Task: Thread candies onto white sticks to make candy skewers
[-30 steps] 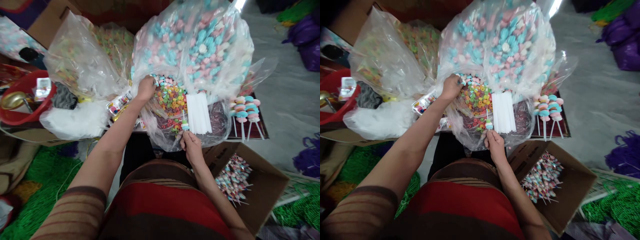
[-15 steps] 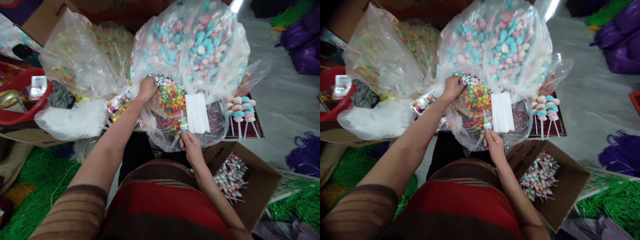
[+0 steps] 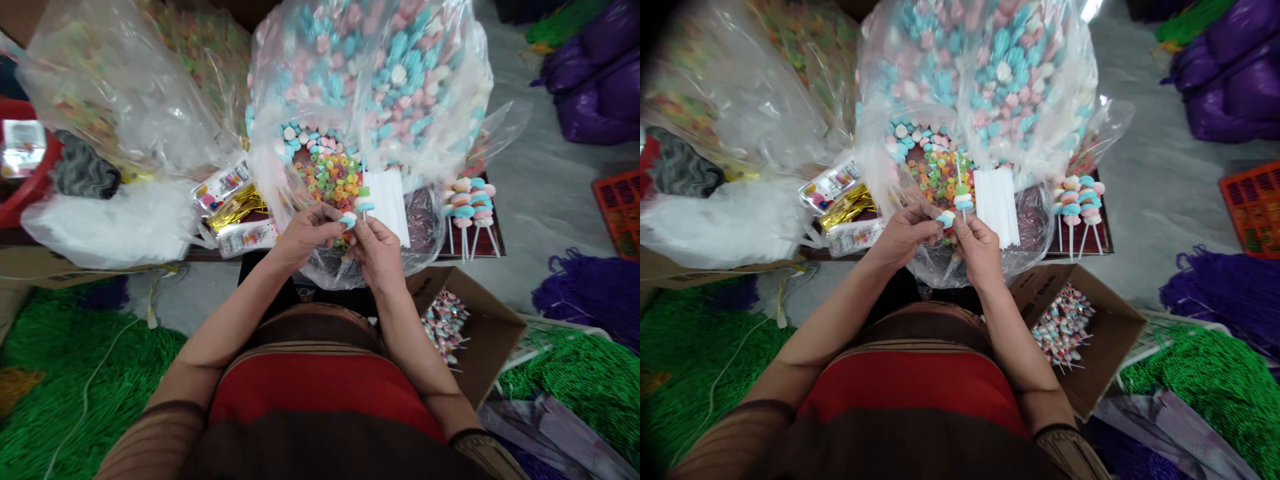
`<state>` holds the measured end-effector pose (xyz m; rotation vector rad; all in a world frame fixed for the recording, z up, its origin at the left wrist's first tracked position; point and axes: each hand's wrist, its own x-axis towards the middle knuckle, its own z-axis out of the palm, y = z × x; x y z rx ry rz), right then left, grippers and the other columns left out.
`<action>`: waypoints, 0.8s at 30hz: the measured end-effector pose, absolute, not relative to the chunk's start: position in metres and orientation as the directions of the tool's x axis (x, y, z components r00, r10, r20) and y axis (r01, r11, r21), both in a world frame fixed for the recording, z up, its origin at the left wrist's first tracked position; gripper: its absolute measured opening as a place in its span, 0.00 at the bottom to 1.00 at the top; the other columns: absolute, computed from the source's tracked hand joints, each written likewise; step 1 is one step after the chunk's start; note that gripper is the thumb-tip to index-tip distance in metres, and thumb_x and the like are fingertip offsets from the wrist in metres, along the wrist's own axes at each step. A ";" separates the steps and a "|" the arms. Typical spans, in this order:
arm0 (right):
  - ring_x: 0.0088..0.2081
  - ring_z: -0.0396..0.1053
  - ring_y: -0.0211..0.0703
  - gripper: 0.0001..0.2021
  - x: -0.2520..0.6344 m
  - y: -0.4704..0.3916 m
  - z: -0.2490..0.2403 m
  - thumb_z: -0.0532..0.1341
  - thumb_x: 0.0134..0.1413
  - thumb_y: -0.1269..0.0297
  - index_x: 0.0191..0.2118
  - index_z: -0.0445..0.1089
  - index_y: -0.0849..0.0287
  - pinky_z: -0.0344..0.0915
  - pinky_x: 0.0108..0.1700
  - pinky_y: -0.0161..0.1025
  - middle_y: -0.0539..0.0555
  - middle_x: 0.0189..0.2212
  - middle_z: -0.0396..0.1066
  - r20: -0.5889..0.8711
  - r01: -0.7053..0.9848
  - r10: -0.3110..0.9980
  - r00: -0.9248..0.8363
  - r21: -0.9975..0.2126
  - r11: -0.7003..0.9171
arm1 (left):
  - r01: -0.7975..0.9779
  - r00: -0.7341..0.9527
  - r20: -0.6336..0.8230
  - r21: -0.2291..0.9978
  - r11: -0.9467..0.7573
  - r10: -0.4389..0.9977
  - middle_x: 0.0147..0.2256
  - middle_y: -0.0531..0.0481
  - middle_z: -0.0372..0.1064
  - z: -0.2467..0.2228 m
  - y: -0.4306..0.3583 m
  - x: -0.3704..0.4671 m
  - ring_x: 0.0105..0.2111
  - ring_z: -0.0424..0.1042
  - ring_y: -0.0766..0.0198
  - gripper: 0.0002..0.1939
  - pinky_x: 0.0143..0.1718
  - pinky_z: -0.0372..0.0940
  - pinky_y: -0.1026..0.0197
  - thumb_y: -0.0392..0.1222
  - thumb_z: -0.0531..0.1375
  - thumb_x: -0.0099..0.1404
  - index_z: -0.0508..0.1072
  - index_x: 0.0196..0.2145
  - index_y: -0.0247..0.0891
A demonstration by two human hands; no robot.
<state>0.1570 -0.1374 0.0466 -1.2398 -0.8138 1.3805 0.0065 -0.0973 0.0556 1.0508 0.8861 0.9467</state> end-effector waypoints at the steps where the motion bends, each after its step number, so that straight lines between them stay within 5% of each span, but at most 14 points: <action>1: 0.18 0.47 0.30 0.21 0.156 -0.139 0.045 0.69 0.55 0.41 0.40 0.75 0.54 0.51 0.20 0.35 0.43 0.22 0.60 -0.242 -0.257 0.966 0.093 -0.943 -0.211 | -0.212 0.350 -0.149 0.949 0.234 0.925 0.26 0.57 0.68 0.054 -0.100 0.007 0.23 0.64 0.72 0.18 0.25 0.61 0.64 0.51 0.73 0.54 0.70 0.32 0.41; 9: 0.17 0.48 0.30 0.19 0.156 -0.144 0.048 0.71 0.50 0.44 0.33 0.70 0.54 0.47 0.20 0.34 0.43 0.20 0.60 -0.271 -0.259 0.956 0.110 -0.937 -0.236 | -0.250 0.334 -0.094 0.951 0.184 0.938 0.29 0.56 0.71 0.041 -0.114 0.010 0.28 0.70 0.69 0.17 0.28 0.66 0.65 0.53 0.72 0.57 0.72 0.35 0.42; 18: 0.17 0.45 0.29 0.16 0.155 -0.147 0.050 0.70 0.53 0.47 0.39 0.72 0.54 0.41 0.20 0.36 0.42 0.22 0.60 -0.262 -0.255 0.963 0.064 -0.937 -0.238 | 0.177 0.208 0.143 0.968 -0.181 0.968 0.33 0.54 0.76 0.042 -0.122 0.005 0.32 0.72 0.68 0.05 0.38 0.67 0.62 0.42 0.65 0.64 0.74 0.37 0.42; 21: 0.16 0.43 0.27 0.19 0.157 -0.146 0.051 0.72 0.50 0.47 0.33 0.67 0.54 0.40 0.19 0.34 0.41 0.21 0.60 -0.289 -0.321 0.957 0.040 -0.910 -0.261 | 0.045 0.224 0.118 0.990 -0.131 0.967 0.32 0.54 0.76 0.045 -0.123 0.004 0.31 0.72 0.68 0.08 0.35 0.67 0.63 0.46 0.68 0.62 0.75 0.36 0.41; 24: 0.15 0.41 0.25 0.22 0.158 -0.145 0.054 0.74 0.47 0.47 0.30 0.64 0.54 0.38 0.17 0.33 0.40 0.21 0.61 -0.322 -0.401 0.947 0.012 -0.869 -0.290 | -0.257 0.280 -0.084 0.953 0.160 0.956 0.27 0.56 0.73 0.046 -0.122 0.005 0.26 0.71 0.70 0.16 0.28 0.65 0.66 0.52 0.71 0.60 0.73 0.36 0.40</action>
